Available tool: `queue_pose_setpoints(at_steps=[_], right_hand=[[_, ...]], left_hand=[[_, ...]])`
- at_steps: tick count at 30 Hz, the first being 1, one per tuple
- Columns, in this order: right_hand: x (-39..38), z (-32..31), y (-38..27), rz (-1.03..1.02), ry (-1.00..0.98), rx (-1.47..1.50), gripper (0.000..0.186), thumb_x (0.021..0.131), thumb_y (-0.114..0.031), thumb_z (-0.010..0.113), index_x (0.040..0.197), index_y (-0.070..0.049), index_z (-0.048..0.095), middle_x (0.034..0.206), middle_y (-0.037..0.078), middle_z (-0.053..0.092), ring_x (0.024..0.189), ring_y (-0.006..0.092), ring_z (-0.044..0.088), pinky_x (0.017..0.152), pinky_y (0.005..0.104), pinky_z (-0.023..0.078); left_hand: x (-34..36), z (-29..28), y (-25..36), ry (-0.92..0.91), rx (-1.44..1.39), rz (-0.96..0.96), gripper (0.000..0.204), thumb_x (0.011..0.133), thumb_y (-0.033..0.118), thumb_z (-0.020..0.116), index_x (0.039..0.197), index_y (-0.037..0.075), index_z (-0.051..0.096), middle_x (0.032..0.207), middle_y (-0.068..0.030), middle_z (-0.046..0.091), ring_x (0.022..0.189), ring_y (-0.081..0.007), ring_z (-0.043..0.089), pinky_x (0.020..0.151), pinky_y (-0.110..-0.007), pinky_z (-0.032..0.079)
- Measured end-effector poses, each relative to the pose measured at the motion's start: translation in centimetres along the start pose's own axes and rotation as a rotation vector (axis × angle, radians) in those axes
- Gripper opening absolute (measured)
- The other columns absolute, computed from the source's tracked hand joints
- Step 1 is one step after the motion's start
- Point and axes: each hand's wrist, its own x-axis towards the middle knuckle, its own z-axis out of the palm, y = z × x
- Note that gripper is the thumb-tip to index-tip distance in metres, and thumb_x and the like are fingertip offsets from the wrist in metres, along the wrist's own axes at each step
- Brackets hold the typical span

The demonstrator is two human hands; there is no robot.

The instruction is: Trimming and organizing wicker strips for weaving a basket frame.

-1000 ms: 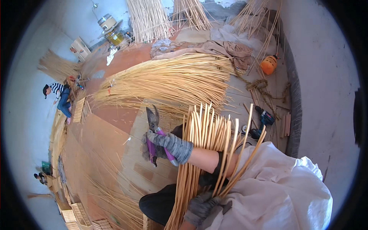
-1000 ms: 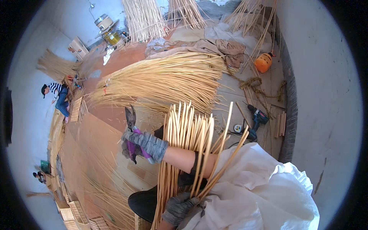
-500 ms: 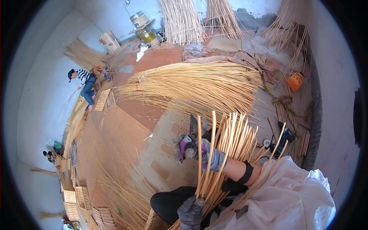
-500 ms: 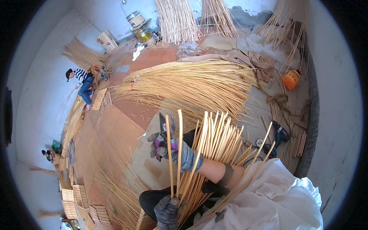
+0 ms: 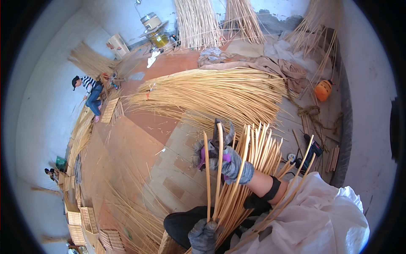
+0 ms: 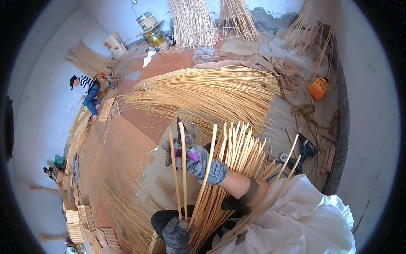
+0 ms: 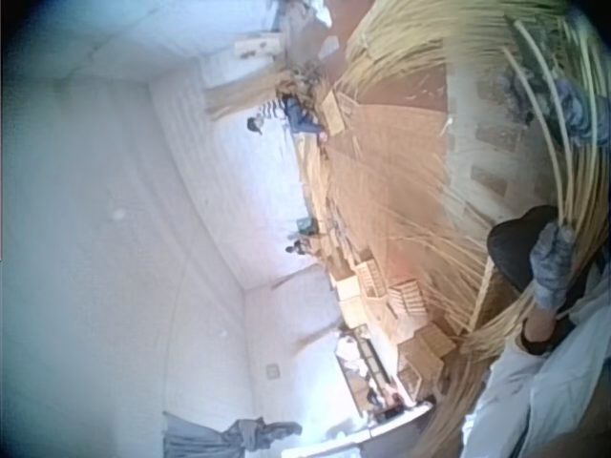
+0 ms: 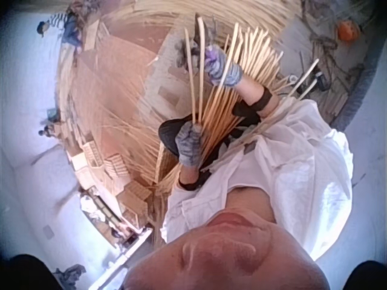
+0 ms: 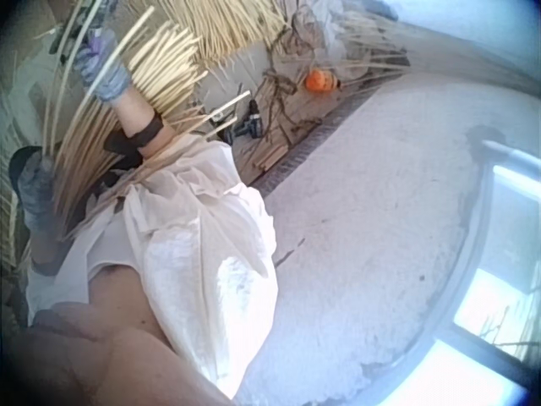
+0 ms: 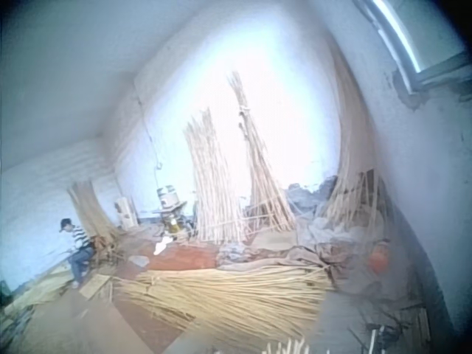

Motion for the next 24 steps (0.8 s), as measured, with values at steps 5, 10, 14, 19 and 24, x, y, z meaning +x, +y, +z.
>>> queue_pose_setpoints(at_steps=[5,10,14,19,24], right_hand=[[0.2,-0.2,0.2,0.137,-0.019,0.042,0.046,0.070,-0.029,0.064,0.101,0.000,0.047,0.089,0.010,0.050,0.083,0.0196,0.052,0.074,0.0318,0.043],[-0.4,0.1,-0.1,0.119,0.050,0.108,0.040,0.073,-0.023,0.061,0.101,0.000,0.044,0.080,0.006,0.053,0.073,0.0161,0.055,0.065,0.0282,0.046],[-1.1,1.1,-0.7,0.135,0.332,0.154,0.014,0.077,-0.014,0.052,0.086,-0.004,0.049,0.065,0.000,0.049,0.052,0.0080,0.047,0.041,0.0190,0.038],[-0.5,2.0,-2.2,0.143,0.247,-0.183,0.034,0.073,-0.029,0.061,0.087,-0.002,0.047,0.069,0.005,0.052,0.051,0.0120,0.050,0.042,0.0239,0.043],[-0.4,2.2,-2.3,0.160,0.144,-0.092,0.026,0.075,-0.020,0.060,0.092,-0.003,0.050,0.073,0.002,0.051,0.065,0.0109,0.050,0.057,0.0244,0.043]], left_hand=[[-0.1,-0.7,-0.8,-0.134,-0.052,-0.133,0.015,0.073,0.016,0.062,0.076,0.006,0.052,0.068,-0.0010,0.052,0.060,-0.0094,0.050,0.050,-0.023,0.043],[0.3,-1.2,-1.4,-0.175,-0.036,-0.097,0.013,0.074,0.016,0.061,0.074,0.006,0.052,0.064,-0.0006,0.052,0.054,-0.0086,0.047,0.046,-0.021,0.040],[0.8,-1.0,-0.8,-0.048,0.017,-0.069,0.017,0.073,0.018,0.062,0.075,0.003,0.054,0.063,-0.0056,0.054,0.052,-0.0127,0.050,0.044,-0.023,0.041],[0.7,-0.7,-0.9,0.138,0.053,0.234,0.018,0.076,0.019,0.058,0.066,0.007,0.050,0.055,0.0001,0.047,0.048,-0.0078,0.040,0.042,-0.020,0.032],[1.5,-1.3,-2.0,0.086,0.093,0.131,0.019,0.074,0.020,0.061,0.071,0.004,0.052,0.060,-0.0047,0.052,0.049,-0.0109,0.047,0.043,-0.022,0.038]])
